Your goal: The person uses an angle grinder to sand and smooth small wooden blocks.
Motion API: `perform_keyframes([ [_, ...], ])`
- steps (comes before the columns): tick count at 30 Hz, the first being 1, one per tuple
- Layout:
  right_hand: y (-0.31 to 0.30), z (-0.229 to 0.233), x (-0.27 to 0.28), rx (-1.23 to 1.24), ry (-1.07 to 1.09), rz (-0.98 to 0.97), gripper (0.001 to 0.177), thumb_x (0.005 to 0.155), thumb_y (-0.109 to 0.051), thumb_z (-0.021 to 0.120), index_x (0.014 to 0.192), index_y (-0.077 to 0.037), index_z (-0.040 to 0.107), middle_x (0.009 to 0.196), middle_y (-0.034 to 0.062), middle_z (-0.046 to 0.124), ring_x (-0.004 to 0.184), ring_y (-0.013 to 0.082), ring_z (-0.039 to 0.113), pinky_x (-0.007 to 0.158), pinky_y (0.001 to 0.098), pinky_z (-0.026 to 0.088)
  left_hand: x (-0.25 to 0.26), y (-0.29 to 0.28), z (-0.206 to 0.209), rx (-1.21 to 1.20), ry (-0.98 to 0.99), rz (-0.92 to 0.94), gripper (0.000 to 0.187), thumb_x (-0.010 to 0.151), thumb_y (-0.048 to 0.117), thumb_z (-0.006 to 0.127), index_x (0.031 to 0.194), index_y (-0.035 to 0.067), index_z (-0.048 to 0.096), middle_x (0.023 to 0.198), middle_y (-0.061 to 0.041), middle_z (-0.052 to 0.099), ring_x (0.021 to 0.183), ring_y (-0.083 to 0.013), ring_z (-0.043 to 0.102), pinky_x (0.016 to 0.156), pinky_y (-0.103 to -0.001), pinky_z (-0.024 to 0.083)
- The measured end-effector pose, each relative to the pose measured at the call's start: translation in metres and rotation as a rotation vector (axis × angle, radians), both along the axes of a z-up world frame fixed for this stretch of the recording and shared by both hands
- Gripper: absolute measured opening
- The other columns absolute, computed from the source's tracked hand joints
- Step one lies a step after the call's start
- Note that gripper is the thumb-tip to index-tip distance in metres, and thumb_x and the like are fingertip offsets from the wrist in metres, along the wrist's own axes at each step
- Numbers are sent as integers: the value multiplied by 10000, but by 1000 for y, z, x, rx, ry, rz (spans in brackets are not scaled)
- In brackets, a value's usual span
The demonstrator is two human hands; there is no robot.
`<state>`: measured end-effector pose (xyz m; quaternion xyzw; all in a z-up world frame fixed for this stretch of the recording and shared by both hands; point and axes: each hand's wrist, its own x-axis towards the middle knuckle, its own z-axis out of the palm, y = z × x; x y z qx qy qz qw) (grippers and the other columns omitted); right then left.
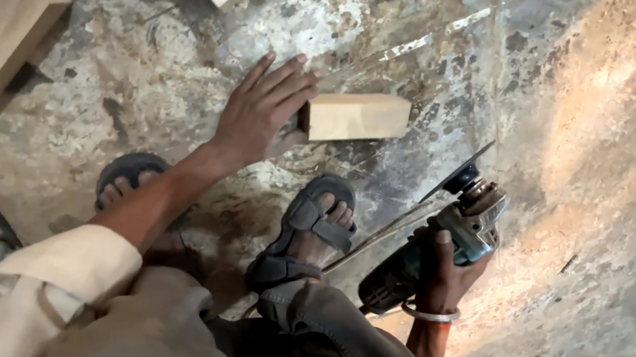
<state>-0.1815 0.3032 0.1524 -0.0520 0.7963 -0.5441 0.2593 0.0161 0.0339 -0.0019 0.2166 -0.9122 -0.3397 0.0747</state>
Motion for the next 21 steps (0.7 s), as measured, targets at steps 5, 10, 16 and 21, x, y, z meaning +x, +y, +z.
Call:
perform_keyframes([
  [5, 14, -15, 3, -161, -150, -41, 651, 1005, -234, 735, 1472, 104, 434, 1073, 229, 690, 876, 316, 728, 766, 417, 613, -7, -4, 2, -25, 6, 31, 748, 806, 412, 838, 1437, 100, 585, 1647, -36, 395, 1570, -254, 265, 1315, -512, 117],
  [10, -18, -1, 13, 129, 307, 305, 831, 937, -244, 887, 1520, -2, 347, 1246, 176, 641, 1127, 285, 672, 985, 411, 587, -6, 0, -11, -72, -35, 11, 802, 802, 436, 832, 1483, 120, 551, 1685, -17, 336, 1576, -234, 231, 1316, -502, 93],
  [16, -67, 2, 33, 568, 619, 682, 1076, 665, -442, 975, 1495, -109, 375, 1199, 207, 721, 988, 353, 770, 759, 383, 656, -9, 3, -28, -117, -117, -19, 789, 848, 471, 809, 1521, 184, 514, 1721, 25, 280, 1596, -207, 197, 1331, -480, 43],
  [21, -96, 3, 42, 603, 545, 738, 1042, 690, -466, 956, 1503, -119, 405, 1135, 180, 756, 980, 346, 774, 757, 405, 640, -11, 2, -28, -115, -193, -44, 826, 863, 514, 761, 1561, 212, 438, 1721, 46, 228, 1590, -190, 157, 1315, -476, 19],
])
